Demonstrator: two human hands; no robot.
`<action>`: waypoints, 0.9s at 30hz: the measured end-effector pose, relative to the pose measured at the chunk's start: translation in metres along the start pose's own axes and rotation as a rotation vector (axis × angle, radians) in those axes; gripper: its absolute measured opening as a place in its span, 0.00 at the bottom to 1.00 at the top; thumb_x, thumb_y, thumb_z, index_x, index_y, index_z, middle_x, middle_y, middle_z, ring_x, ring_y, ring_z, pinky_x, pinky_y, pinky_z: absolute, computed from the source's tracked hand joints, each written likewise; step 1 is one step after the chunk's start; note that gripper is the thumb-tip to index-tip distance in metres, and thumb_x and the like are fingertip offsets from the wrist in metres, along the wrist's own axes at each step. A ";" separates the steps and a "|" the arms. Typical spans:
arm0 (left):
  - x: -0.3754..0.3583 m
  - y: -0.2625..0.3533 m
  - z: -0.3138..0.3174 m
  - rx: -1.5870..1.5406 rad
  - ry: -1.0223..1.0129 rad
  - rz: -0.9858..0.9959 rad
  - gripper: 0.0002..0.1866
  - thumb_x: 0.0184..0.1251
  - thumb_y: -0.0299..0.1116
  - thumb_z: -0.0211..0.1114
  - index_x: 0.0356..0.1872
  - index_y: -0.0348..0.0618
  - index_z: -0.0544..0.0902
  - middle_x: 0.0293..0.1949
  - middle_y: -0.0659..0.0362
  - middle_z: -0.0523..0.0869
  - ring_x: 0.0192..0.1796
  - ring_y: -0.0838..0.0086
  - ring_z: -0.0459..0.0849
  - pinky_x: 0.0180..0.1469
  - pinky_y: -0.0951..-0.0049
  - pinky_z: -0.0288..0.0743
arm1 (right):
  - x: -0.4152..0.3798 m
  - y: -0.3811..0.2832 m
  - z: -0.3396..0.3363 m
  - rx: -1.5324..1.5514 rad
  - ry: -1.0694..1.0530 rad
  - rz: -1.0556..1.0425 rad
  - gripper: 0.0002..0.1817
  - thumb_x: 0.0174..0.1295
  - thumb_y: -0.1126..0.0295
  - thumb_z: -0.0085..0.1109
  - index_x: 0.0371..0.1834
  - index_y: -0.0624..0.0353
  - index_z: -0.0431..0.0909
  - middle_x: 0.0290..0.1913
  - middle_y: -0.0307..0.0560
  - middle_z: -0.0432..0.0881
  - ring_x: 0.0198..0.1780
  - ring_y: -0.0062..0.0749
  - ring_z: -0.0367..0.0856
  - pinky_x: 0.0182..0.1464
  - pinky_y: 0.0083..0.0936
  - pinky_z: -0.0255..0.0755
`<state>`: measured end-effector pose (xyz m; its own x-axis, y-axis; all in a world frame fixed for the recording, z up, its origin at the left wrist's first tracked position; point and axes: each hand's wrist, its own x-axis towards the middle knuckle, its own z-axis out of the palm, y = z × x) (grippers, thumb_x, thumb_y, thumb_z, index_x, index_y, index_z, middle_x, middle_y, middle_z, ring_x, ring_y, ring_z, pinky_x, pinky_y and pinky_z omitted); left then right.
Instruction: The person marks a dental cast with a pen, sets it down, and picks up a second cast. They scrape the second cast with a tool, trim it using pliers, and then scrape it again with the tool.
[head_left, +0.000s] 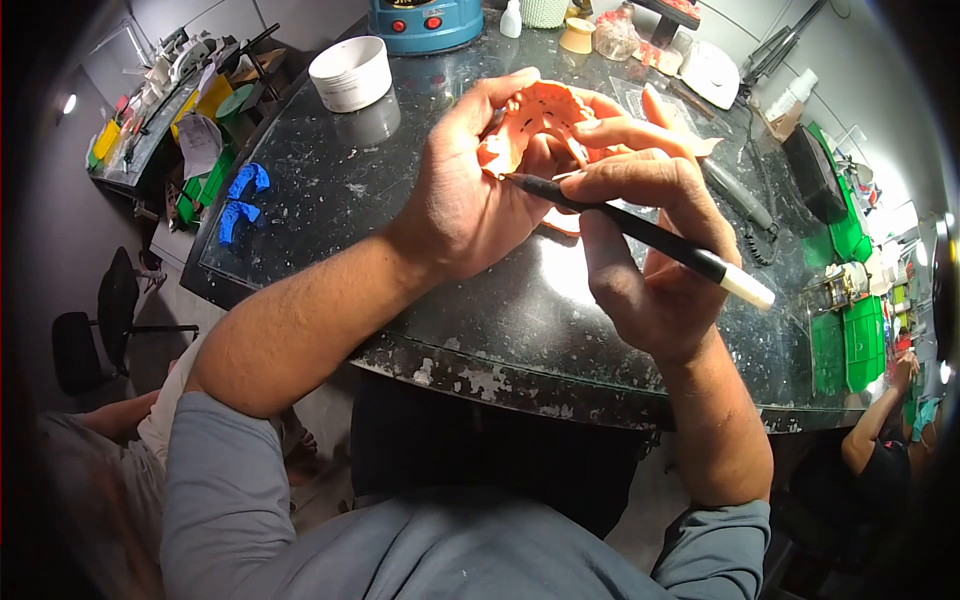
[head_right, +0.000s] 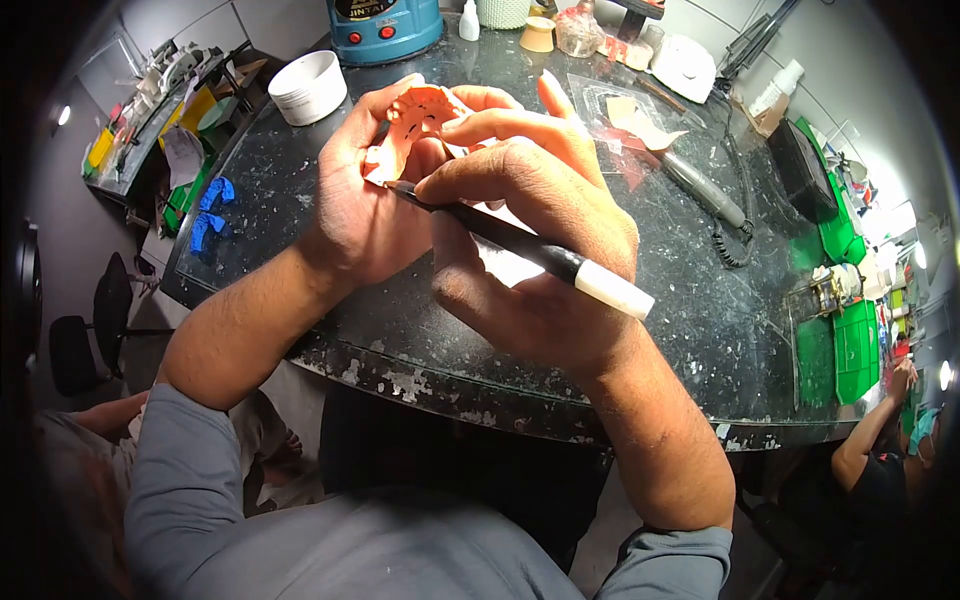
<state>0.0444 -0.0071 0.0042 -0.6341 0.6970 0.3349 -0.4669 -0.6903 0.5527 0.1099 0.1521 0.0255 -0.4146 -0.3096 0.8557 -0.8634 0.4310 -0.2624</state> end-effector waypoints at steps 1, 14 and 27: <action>0.000 0.000 0.000 -0.010 -0.007 0.003 0.28 0.76 0.50 0.42 0.54 0.33 0.78 0.47 0.49 0.86 0.50 0.66 0.85 0.60 0.65 0.74 | 0.000 -0.001 0.000 0.000 0.000 0.000 0.15 0.47 0.86 0.56 0.38 0.62 0.81 0.38 0.43 0.85 0.58 0.43 0.80 0.74 0.56 0.50; 0.002 -0.002 0.007 0.082 0.102 0.071 0.28 0.78 0.48 0.41 0.53 0.30 0.77 0.46 0.49 0.86 0.50 0.67 0.85 0.59 0.67 0.75 | 0.000 -0.002 0.000 -0.020 0.019 0.054 0.14 0.48 0.85 0.56 0.39 0.63 0.82 0.42 0.49 0.85 0.58 0.43 0.80 0.74 0.54 0.49; 0.002 -0.003 0.012 0.110 0.139 0.049 0.26 0.77 0.47 0.42 0.51 0.31 0.77 0.45 0.50 0.85 0.49 0.68 0.84 0.59 0.68 0.75 | -0.001 0.001 0.000 -0.026 0.013 0.049 0.13 0.50 0.84 0.58 0.40 0.63 0.81 0.45 0.52 0.84 0.58 0.43 0.80 0.75 0.53 0.47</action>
<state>0.0520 -0.0015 0.0117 -0.7371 0.6241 0.2592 -0.3676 -0.6922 0.6211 0.1099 0.1528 0.0245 -0.4526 -0.2764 0.8478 -0.8341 0.4673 -0.2930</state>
